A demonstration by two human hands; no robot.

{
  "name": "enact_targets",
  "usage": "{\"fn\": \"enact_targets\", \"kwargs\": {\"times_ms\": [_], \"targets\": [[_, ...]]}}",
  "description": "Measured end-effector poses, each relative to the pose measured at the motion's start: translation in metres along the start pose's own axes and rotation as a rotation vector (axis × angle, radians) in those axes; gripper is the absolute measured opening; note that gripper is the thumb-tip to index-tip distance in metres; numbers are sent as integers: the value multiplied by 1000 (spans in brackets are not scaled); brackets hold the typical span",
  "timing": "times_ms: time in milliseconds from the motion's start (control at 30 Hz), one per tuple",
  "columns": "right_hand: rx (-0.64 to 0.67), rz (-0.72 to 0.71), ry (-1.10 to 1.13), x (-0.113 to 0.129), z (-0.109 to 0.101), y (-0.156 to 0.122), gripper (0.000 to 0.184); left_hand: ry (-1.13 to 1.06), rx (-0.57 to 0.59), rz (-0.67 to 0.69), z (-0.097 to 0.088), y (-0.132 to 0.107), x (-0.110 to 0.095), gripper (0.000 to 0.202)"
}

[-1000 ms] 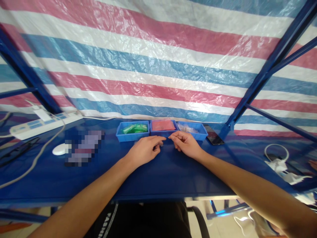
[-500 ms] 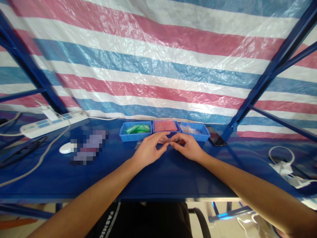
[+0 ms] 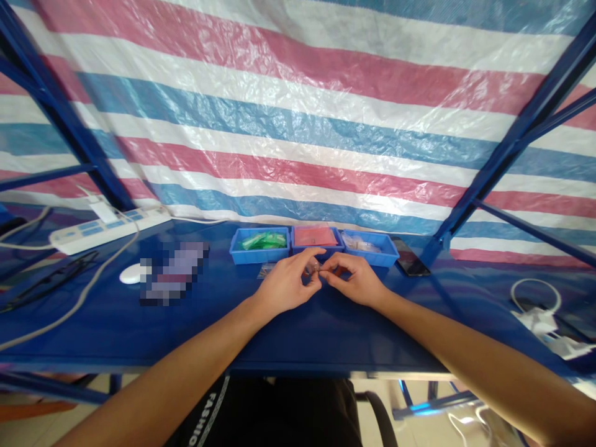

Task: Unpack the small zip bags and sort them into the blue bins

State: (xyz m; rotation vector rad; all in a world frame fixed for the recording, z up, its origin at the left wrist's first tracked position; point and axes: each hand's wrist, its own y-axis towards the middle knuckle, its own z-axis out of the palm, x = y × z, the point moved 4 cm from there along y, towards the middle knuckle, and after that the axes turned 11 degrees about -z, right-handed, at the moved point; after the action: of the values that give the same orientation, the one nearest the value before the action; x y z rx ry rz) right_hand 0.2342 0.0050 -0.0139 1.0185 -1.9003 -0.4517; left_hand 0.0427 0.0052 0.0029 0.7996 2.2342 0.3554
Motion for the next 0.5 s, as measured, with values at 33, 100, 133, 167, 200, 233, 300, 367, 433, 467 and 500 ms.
{"fn": "enact_targets", "kwargs": {"times_ms": [33,100,133,167,200,233,300,367,433,467,500], "targets": [[4,1,-2,1,0,0,17,9,13,2,1,0,0,56],[5,7,1,2,0,1,17,13,32,9,3,0,0,56],[1,13,6,3,0,1,17,7,37,10,3,0,1,56],[-6,20,12,3,0,0,17,0,39,9,3,0,2,57],[-16,30,21,2,0,0,17,-6,38,10,3,0,3,57],[-28,46,33,1,0,0,17,-11,35,17,3,0,3,57],[-67,101,80,-4,1,-2,19,-11,16,45,2,0,3,56],[-117,176,177,-11,2,-3,23,4,-17,79,-1,0,0,55],[-161,234,309,-19,4,-4,27,29,-46,109,-4,-1,-4,59],[-176,251,375,-21,5,-3,30,41,-53,127,-5,-1,-5,62],[-186,261,433,-23,6,-3,32,54,-55,148,-5,-1,-7,63]]}}
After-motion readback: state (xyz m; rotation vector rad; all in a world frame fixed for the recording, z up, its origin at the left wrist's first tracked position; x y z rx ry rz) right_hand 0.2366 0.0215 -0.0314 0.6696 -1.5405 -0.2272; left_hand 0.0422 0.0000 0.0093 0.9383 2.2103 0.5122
